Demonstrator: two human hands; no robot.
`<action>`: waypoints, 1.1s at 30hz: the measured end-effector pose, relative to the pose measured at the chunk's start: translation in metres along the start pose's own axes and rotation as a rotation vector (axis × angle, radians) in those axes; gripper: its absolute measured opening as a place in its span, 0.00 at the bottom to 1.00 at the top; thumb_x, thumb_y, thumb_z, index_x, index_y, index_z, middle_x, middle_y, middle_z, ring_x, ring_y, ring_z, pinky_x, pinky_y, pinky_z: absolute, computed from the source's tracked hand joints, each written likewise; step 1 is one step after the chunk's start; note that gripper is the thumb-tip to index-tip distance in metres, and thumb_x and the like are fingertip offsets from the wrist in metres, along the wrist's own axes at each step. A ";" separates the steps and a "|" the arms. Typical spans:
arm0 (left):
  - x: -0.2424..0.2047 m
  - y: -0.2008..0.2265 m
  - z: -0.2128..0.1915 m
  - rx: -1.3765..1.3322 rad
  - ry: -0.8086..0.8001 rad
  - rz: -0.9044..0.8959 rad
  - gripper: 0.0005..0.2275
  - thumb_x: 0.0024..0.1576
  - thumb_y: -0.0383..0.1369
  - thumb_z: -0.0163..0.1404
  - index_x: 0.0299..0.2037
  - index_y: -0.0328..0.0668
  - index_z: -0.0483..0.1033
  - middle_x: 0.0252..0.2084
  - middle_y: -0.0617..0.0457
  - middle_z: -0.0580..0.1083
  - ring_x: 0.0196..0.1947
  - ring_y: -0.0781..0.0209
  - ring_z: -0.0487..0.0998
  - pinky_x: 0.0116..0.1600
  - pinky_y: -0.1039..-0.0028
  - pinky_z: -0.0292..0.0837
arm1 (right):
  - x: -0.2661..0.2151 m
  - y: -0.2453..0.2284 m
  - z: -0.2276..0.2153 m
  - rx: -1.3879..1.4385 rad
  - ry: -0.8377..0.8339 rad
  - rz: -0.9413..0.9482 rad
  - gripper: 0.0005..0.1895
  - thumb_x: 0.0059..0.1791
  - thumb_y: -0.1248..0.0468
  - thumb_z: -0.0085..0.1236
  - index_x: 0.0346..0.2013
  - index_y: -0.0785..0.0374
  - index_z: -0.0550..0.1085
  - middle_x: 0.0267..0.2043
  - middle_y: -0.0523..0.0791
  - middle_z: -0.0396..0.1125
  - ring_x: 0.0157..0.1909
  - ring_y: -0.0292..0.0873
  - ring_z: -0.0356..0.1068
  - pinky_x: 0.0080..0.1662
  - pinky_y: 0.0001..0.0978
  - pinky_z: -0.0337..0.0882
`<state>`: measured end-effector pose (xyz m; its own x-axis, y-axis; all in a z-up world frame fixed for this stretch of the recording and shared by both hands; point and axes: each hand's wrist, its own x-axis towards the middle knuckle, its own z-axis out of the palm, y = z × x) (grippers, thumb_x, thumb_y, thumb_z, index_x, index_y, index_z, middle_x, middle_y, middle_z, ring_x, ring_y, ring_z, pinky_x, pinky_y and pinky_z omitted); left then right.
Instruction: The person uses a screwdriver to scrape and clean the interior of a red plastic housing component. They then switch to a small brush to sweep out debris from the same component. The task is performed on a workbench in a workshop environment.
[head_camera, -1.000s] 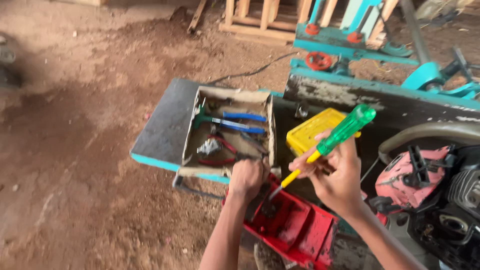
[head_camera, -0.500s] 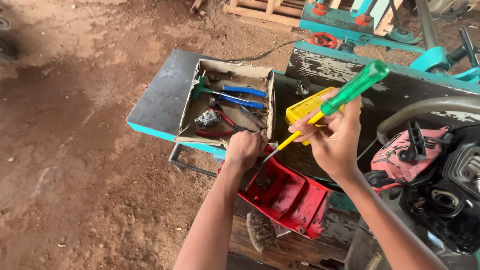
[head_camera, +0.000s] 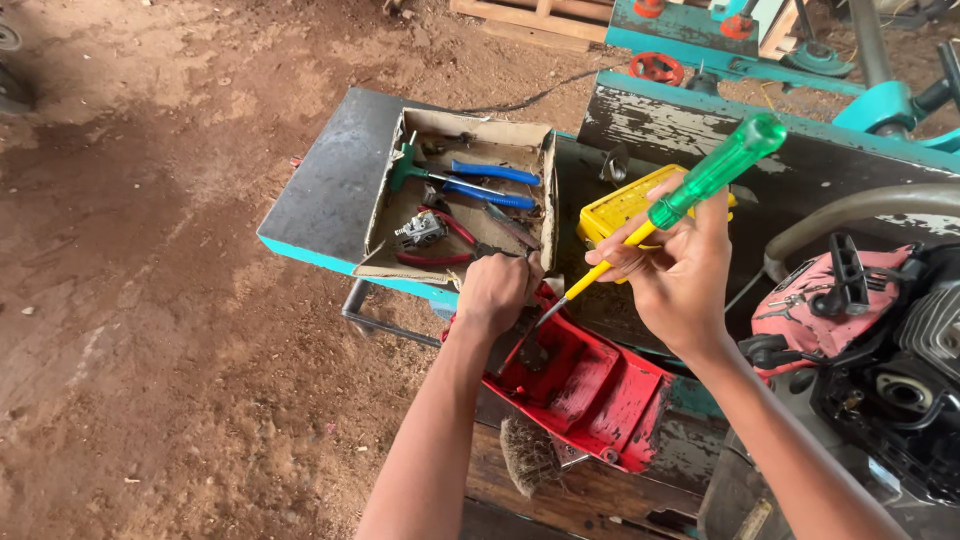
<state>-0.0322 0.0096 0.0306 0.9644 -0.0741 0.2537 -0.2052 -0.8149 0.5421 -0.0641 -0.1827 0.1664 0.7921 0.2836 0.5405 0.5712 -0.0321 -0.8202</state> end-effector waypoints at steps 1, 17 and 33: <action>0.000 0.001 0.001 -0.003 0.000 0.004 0.26 0.65 0.41 0.40 0.15 0.36 0.73 0.19 0.35 0.72 0.24 0.33 0.75 0.36 0.49 0.72 | -0.001 0.001 0.000 -0.009 0.007 -0.009 0.25 0.56 0.70 0.59 0.59 0.63 0.52 0.40 0.52 0.69 0.41 0.49 0.80 0.39 0.35 0.83; -0.001 0.005 -0.003 -0.005 -0.005 -0.014 0.26 0.66 0.41 0.39 0.16 0.36 0.74 0.20 0.35 0.72 0.24 0.33 0.76 0.37 0.50 0.73 | -0.003 0.017 -0.002 0.049 0.068 -0.016 0.22 0.56 0.68 0.58 0.57 0.64 0.55 0.42 0.47 0.66 0.39 0.47 0.79 0.39 0.36 0.84; 0.000 0.002 -0.002 -0.042 0.044 0.015 0.24 0.65 0.40 0.41 0.18 0.37 0.76 0.22 0.36 0.74 0.25 0.33 0.76 0.36 0.49 0.73 | -0.007 0.013 0.001 -0.071 0.107 0.114 0.12 0.53 0.72 0.58 0.43 0.66 0.62 0.32 0.48 0.70 0.31 0.41 0.76 0.28 0.28 0.76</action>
<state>-0.0329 0.0090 0.0328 0.9530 -0.0600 0.2970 -0.2276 -0.7889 0.5709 -0.0625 -0.1840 0.1515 0.8688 0.1703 0.4649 0.4872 -0.1272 -0.8640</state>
